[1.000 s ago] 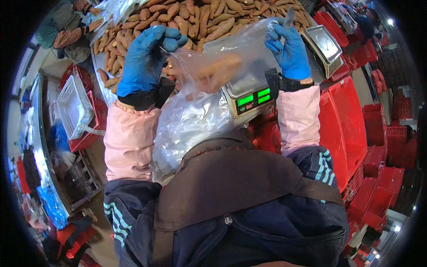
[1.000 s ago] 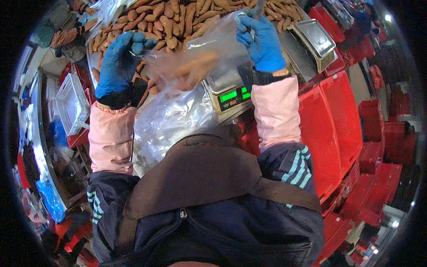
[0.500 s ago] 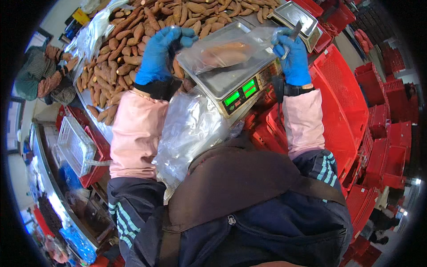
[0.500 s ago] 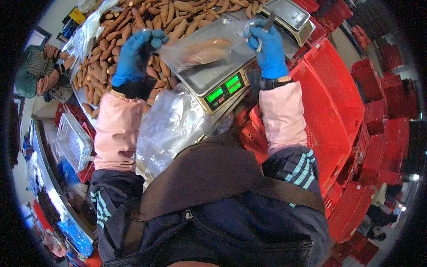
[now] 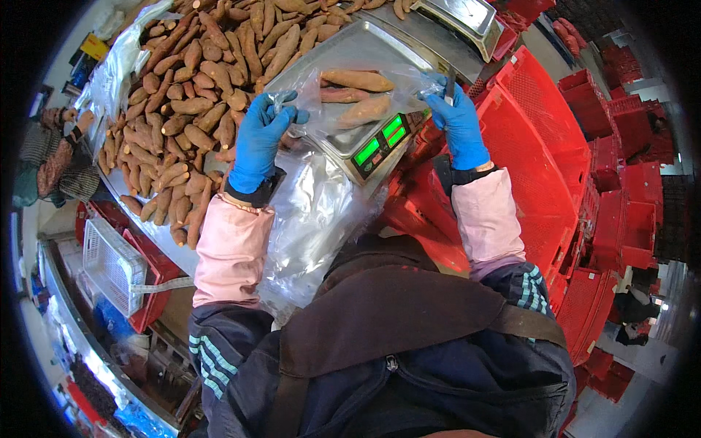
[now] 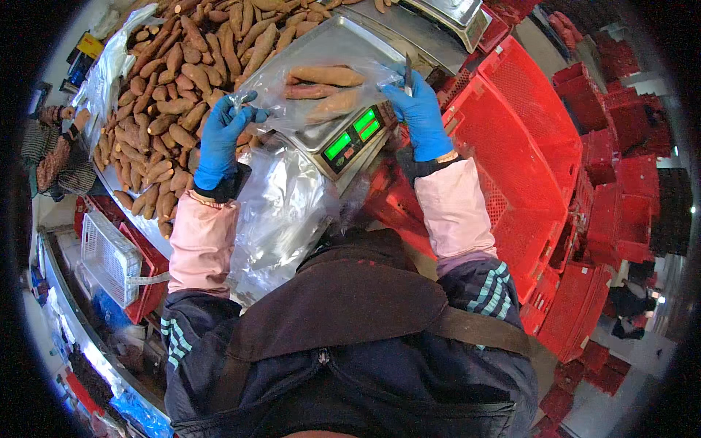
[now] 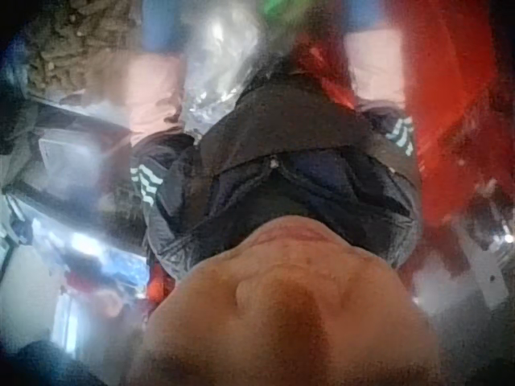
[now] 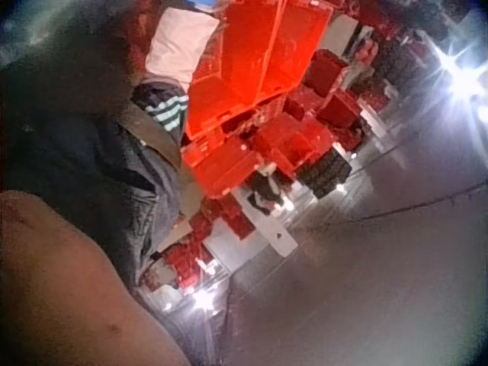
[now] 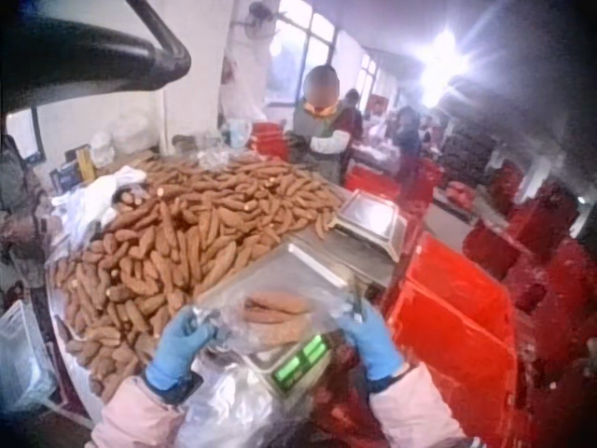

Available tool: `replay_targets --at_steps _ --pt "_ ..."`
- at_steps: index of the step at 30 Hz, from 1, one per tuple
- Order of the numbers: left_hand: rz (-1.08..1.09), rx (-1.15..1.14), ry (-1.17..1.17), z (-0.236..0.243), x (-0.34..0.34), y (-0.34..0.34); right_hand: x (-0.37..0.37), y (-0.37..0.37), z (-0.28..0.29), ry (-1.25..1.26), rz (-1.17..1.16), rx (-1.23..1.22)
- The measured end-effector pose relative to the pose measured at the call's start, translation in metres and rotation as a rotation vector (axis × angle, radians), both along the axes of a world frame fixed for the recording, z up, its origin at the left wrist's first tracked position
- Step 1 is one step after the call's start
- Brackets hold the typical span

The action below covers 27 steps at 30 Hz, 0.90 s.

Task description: The person repeatedly selects sweet potatoes from a large pile, places them into a clear plastic bag, weighs the bag on a digital scale, and then transfers the bag into a red crate. The process is repeated multiple times throughout the clip.

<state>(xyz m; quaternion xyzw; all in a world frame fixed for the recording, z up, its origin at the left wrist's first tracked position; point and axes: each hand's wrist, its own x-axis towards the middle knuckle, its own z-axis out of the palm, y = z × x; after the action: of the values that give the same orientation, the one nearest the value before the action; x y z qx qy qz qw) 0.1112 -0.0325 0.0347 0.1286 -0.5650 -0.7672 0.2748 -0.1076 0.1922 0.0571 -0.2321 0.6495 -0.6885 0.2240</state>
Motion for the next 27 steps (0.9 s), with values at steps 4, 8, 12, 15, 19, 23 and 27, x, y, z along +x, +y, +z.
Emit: replay_targets --at_steps 4,8,12,15,19,23,27 --pt "0.079 -0.123 -0.212 0.011 0.006 0.003 0.009 0.0 0.0 0.023 -0.001 -0.019" --pt "0.398 -0.531 -0.259 0.042 0.013 0.018 0.012 0.0 -0.002 0.01 -0.035 -0.048" --pt "0.492 -0.913 0.032 0.08 -0.006 0.034 0.013 -0.001 -0.007 -0.037 -0.065 -0.131" --pt "0.135 -0.886 0.017 0.085 -0.038 0.037 0.014 -0.001 -0.009 0.073 -0.053 -0.088" --pt "-0.264 -1.112 -0.483 0.042 -0.107 0.026 0.016 -0.003 -0.013 0.111 -0.012 -0.098" --pt "-0.191 -1.496 -0.864 -0.013 -0.139 0.019 0.021 0.0 -0.022 0.0 0.017 -0.103" --pt "-0.127 -1.566 -0.868 -0.032 -0.147 0.021 0.021 0.001 -0.033 0.035 0.028 -0.027"
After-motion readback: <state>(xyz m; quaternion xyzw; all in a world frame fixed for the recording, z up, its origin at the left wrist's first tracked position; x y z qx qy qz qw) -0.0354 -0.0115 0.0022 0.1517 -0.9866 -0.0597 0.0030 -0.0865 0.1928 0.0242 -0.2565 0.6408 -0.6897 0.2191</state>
